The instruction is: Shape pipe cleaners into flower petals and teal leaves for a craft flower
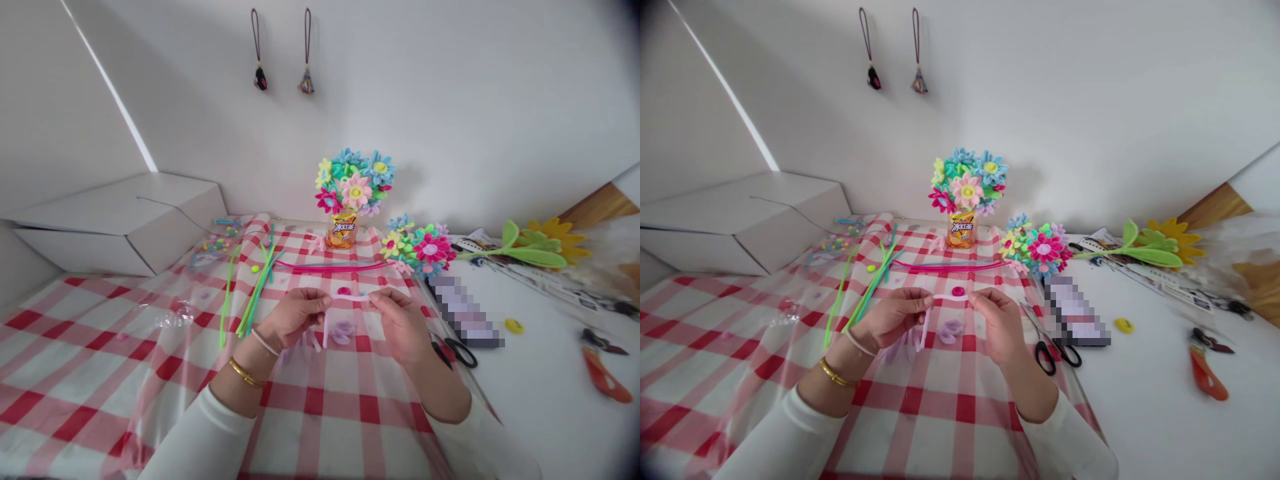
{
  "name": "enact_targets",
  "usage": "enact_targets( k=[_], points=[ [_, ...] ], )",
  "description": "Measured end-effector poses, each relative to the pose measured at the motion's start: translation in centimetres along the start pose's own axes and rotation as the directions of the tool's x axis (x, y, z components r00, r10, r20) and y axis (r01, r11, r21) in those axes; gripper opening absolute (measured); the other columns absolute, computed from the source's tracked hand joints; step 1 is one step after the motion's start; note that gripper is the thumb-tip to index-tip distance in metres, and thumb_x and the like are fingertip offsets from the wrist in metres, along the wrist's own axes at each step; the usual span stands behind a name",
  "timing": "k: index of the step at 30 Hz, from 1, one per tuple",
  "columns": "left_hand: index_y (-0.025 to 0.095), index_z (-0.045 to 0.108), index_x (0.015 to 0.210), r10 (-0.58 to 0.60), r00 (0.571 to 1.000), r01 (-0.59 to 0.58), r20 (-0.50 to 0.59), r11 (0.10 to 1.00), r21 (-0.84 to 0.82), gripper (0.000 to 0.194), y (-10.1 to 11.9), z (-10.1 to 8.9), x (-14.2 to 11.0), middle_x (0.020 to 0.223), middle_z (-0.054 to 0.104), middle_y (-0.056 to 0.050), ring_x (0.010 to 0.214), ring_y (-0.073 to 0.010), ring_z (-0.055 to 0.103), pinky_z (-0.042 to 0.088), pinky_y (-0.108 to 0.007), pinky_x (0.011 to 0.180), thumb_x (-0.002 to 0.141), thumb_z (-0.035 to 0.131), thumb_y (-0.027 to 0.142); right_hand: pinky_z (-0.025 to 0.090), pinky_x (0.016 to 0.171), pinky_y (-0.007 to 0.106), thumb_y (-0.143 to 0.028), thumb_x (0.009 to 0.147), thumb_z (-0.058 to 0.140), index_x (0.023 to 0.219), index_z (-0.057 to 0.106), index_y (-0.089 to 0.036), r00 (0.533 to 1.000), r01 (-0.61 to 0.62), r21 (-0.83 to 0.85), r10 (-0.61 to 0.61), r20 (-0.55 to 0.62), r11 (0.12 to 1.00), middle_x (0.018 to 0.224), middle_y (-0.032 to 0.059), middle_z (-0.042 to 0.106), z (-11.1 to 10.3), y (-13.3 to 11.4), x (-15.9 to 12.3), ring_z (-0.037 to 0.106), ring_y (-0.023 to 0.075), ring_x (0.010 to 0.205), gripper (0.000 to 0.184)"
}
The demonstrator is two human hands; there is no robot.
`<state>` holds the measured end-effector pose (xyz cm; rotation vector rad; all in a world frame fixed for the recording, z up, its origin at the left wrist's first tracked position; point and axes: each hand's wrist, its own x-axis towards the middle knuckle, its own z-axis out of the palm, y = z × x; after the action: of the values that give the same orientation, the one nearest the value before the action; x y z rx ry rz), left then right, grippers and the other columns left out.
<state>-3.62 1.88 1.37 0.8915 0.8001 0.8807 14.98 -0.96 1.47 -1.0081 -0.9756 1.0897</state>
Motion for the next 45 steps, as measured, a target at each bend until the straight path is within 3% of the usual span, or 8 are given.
enact_targets(
  k=[6, 11, 17, 19, 22, 28, 36, 45],
  points=[
    [0.011, 0.062, 0.065, 0.123, 0.982, -0.144, -0.14, 0.978, -0.151, 0.015, -0.1, 0.2, 0.4, 0.055, 0.054, 0.002, 0.05, -0.0064, 0.047, 0.036, -0.02, 0.051, 0.059, 0.073, 0.02, 0.038, 0.06, 0.026, -0.02, 0.066, 0.061, 0.061, 0.063, -0.018, 0.991, -0.033, -0.297, 0.07, 0.115, 0.954, 0.06, -0.0024, 0.058, 0.7, 0.4, -0.9, 0.05, 0.0122, 0.06, 0.005],
    [0.012, 0.059, 0.061, 0.181, 0.974, -0.202, -0.138, 0.966, -0.162, 0.014, 0.1, 0.6, 0.2, 0.055, 0.055, 0.001, 0.051, -0.0075, 0.048, 0.037, -0.021, 0.053, 0.064, 0.069, 0.021, 0.037, 0.054, 0.024, -0.023, 0.069, 0.059, 0.06, 0.061, -0.018, 0.965, -0.047, -0.4, 0.145, 0.22, 0.915, 0.056, -0.0033, 0.054, 1.6, 0.6, -1.8, 0.048, 0.0111, 0.055, 0.01],
    [0.013, 0.058, 0.059, 0.19, 0.977, -0.199, -0.097, 0.976, -0.09, 0.01, 0.6, 0.5, -0.1, 0.054, 0.053, 0.002, 0.052, -0.0078, 0.047, 0.037, -0.022, 0.054, 0.063, 0.065, 0.019, 0.046, 0.066, 0.03, -0.039, 0.069, 0.065, 0.088, 0.068, -0.02, 0.863, -0.093, -0.382, 0.266, 0.43, 0.92, 0.085, 0.0048, 0.066, 0.1, -1.2, -1.2, 0.06, 0.019, 0.077, 0.027],
    [0.012, 0.059, 0.058, 0.122, 0.99, -0.127, -0.069, 0.989, -0.075, 0.008, 0.6, 0.4, -0.2, 0.051, 0.051, 0.003, 0.049, -0.0067, 0.045, 0.034, -0.021, 0.051, 0.059, 0.066, 0.015, 0.046, 0.074, 0.033, -0.044, 0.073, 0.06, 0.092, 0.068, -0.02, 0.905, -0.065, -0.321, 0.191, 0.38, 0.945, 0.091, 0.0068, 0.067, -0.6, -1.8, -0.6, 0.06, 0.0207, 0.085, 0.031],
    [0.011, 0.062, 0.06, -0.015, 1.0, 0.016, 0.023, 0.999, -0.034, 0.009, 0.3, 0.6, -0.4, 0.048, 0.051, 0.003, 0.044, -0.0054, 0.042, 0.03, -0.02, 0.046, 0.056, 0.069, 0.013, 0.045, 0.074, 0.031, -0.041, 0.072, 0.062, 0.08, 0.068, -0.019, 0.954, -0.061, -0.311, 0.148, 0.262, 0.948, 0.08, 0.0043, 0.066, -0.9, -1.9, -0.3, 0.059, 0.0173, 0.078, 0.024],
    [0.011, 0.062, 0.062, -0.114, 0.989, 0.107, 0.097, 0.992, 0.07, 0.012, -0.8, 1.1, -0.3, 0.047, 0.051, 0.003, 0.039, -0.0054, 0.041, 0.026, -0.02, 0.039, 0.057, 0.071, 0.017, 0.039, 0.057, 0.023, -0.032, 0.068, 0.066, 0.07, 0.067, -0.016, 0.861, -0.175, -0.359, 0.319, 0.396, 0.917, 0.064, -0.0012, 0.06, 0.2, -0.9, -1.1, 0.051, 0.0097, 0.059, 0.016],
    [0.012, 0.061, 0.063, -0.132, 0.982, 0.125, 0.134, 0.99, 0.058, 0.017, -1.1, 1.4, -0.4, 0.051, 0.052, 0.003, 0.044, -0.0061, 0.044, 0.03, -0.02, 0.043, 0.058, 0.074, 0.021, 0.026, 0.044, 0.02, -0.024, 0.065, 0.066, 0.062, 0.061, -0.016, 0.884, -0.24, -0.27, 0.325, 0.335, 0.932, 0.052, -0.0054, 0.046, 0.5, -0.7, -1.2, 0.035, 0.0058, 0.046, 0.01],
    [0.013, 0.06, 0.079, -0.156, 0.951, 0.199, 0.268, 0.97, -0.142, 0.019, -1.7, 1.8, -0.2, 0.072, 0.063, -0.005, 0.07, -0.0184, 0.063, 0.046, -0.033, 0.068, 0.068, 0.069, 0.026, 0.036, 0.049, 0.022, -0.025, 0.071, 0.062, 0.069, 0.063, -0.016, 0.909, -0.211, -0.169, 0.257, 0.328, 0.963, 0.058, -0.0034, 0.053, 0.6, -0.2, -1.2, 0.045, 0.0074, 0.05, 0.009]
  ],
)
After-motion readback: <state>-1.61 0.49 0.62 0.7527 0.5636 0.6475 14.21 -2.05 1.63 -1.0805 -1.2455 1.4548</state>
